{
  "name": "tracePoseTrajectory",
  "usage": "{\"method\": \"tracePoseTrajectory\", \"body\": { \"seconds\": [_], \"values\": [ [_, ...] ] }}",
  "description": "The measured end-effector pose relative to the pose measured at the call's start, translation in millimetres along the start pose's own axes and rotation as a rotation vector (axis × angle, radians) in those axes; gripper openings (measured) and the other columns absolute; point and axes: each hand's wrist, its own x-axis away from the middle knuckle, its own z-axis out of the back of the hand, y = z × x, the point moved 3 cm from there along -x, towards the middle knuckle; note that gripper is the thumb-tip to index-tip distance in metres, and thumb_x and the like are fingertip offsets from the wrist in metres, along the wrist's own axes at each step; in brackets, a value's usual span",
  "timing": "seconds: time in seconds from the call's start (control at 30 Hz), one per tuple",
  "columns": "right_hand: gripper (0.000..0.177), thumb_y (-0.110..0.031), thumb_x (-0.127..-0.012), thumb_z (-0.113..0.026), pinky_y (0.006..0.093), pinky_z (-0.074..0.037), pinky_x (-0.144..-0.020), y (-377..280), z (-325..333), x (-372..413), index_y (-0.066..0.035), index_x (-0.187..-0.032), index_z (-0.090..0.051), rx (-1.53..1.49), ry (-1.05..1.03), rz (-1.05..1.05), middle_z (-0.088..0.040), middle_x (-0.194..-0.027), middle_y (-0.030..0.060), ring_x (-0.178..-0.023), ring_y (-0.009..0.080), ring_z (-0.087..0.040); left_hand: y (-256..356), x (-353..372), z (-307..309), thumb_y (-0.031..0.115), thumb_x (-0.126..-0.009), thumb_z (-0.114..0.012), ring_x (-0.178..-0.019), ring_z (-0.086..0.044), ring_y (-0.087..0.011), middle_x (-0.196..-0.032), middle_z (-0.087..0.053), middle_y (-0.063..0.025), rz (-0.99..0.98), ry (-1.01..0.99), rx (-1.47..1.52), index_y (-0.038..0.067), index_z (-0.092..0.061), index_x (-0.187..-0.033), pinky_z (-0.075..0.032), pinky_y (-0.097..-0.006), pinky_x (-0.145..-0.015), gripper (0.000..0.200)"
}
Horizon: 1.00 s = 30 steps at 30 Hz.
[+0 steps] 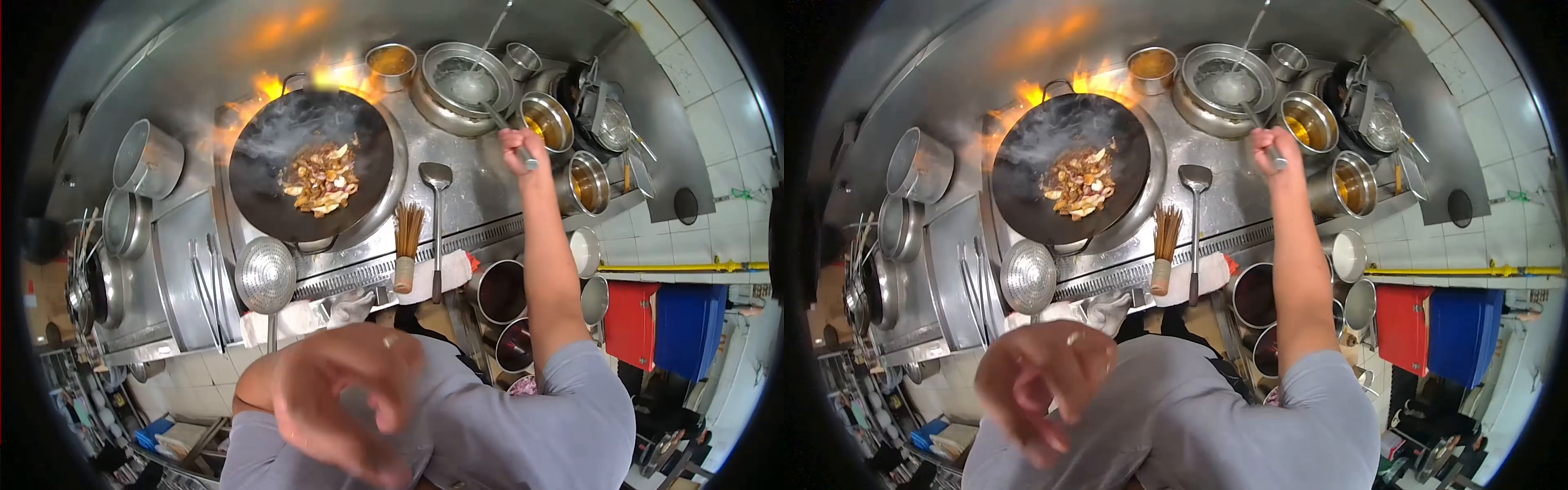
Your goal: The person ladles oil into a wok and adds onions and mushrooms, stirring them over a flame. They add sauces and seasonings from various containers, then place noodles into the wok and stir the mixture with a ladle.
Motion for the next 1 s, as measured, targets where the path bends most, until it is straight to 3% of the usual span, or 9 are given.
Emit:
{"method": "tracePoseTrajectory", "body": {
  "seconds": [0.03,0.17,0.6,0.67,0.8,0.9,0.93,0.97,1.0],
  "values": [
    [0.014,0.001,-0.104,-0.047,0.0258,-0.053,-0.049,-2,-6,11,0.013,-0.111,-0.042,0.005,0.029,0.043,-0.057,-0.093,0.0170,-0.055,0.0145,-0.054,-4,-6,-6,0.014,-0.089,-0.093,-0.067,-0.054,-0.0180,-0.100,-0.070,-0.0096,-0.002,0.014,-0.009,0.023,-0.078,-0.110,-0.042,-0.0357,-0.063,0.027],
    [0.022,0.002,-0.105,-0.046,0.0247,-0.056,-0.052,5,-27,77,0.014,-0.121,-0.037,-0.104,-0.059,0.063,-0.053,-0.109,0.0218,-0.062,0.0156,-0.056,-5,-24,-27,0.001,-0.104,-0.059,-0.068,-0.047,-0.0135,-0.104,-0.061,-0.0116,-0.573,-0.119,-0.063,0.022,-0.082,-0.118,-0.035,-0.0275,-0.057,0.035],
    [0.071,-0.003,-0.101,-0.046,0.0343,-0.056,-0.064,105,-94,262,0.013,-0.164,-0.016,-0.135,-0.266,-0.265,-0.051,-0.128,0.0224,-0.081,0.0183,-0.057,36,-11,-49,0.000,-0.107,-0.058,-0.055,-0.042,-0.0142,-0.094,-0.060,-0.0106,-0.565,0.145,-0.233,0.026,-0.080,-0.110,-0.031,-0.0324,-0.046,0.034],
    [0.072,-0.004,-0.100,-0.045,0.0350,-0.057,-0.065,125,-96,275,0.013,-0.164,-0.017,-0.131,-0.245,-0.275,-0.051,-0.129,0.0222,-0.080,0.0181,-0.056,39,-8,-55,0.000,-0.106,-0.058,-0.051,-0.041,-0.0137,-0.090,-0.061,-0.0097,-0.584,0.364,-0.203,0.026,-0.078,-0.108,-0.030,-0.0313,-0.043,0.033],
    [0.073,-0.004,-0.101,-0.042,0.0331,-0.057,-0.061,173,-95,285,0.013,-0.166,-0.015,-0.106,-0.217,-0.332,-0.051,-0.127,0.0212,-0.077,0.0155,-0.056,30,16,-49,0.002,-0.107,-0.060,-0.050,-0.043,-0.0136,-0.088,-0.061,-0.0100,-0.762,0.147,-0.221,0.024,-0.078,-0.108,-0.031,-0.0280,-0.043,0.029],
    [0.068,-0.001,-0.100,-0.044,0.0293,-0.056,-0.058,206,-88,281,0.014,-0.163,-0.025,-0.071,-0.157,-0.391,-0.053,-0.123,0.0203,-0.073,0.0131,-0.055,37,44,-45,0.005,-0.107,-0.062,-0.050,-0.044,-0.0139,-0.092,-0.063,-0.0122,-0.671,0.352,-0.215,0.024,-0.078,-0.109,-0.033,-0.0256,-0.043,0.026],
    [0.062,0.000,-0.100,-0.046,0.0270,-0.054,-0.055,215,-79,274,0.012,-0.160,-0.033,-0.008,-0.142,-0.396,-0.055,-0.123,0.0213,-0.071,0.0115,-0.054,43,52,-26,0.012,-0.100,-0.075,-0.061,-0.053,-0.0167,-0.096,-0.067,-0.0109,-0.420,0.084,-0.141,0.018,-0.078,-0.107,-0.040,-0.0307,-0.055,0.011],
    [0.060,0.001,-0.101,-0.048,0.0259,-0.053,-0.055,224,-70,268,0.010,-0.159,-0.037,0.039,-0.145,-0.406,-0.056,-0.123,0.0218,-0.070,0.0107,-0.054,41,60,-17,0.019,-0.092,-0.088,-0.071,-0.061,-0.0195,-0.101,-0.070,-0.0096,-0.161,-0.179,-0.067,0.012,-0.078,-0.105,-0.047,-0.0358,-0.067,0.018],
    [0.057,0.001,-0.101,-0.049,0.0248,-0.052,-0.054,232,-62,262,0.008,-0.158,-0.040,0.086,-0.152,-0.415,-0.057,-0.123,0.0224,-0.069,0.0100,-0.053,35,65,-10,0.022,-0.095,-0.083,-0.074,-0.063,-0.0204,-0.099,-0.070,-0.0081,-0.099,-0.130,-0.096,0.011,-0.077,-0.103,-0.048,-0.0367,-0.068,0.015]
  ]
}}
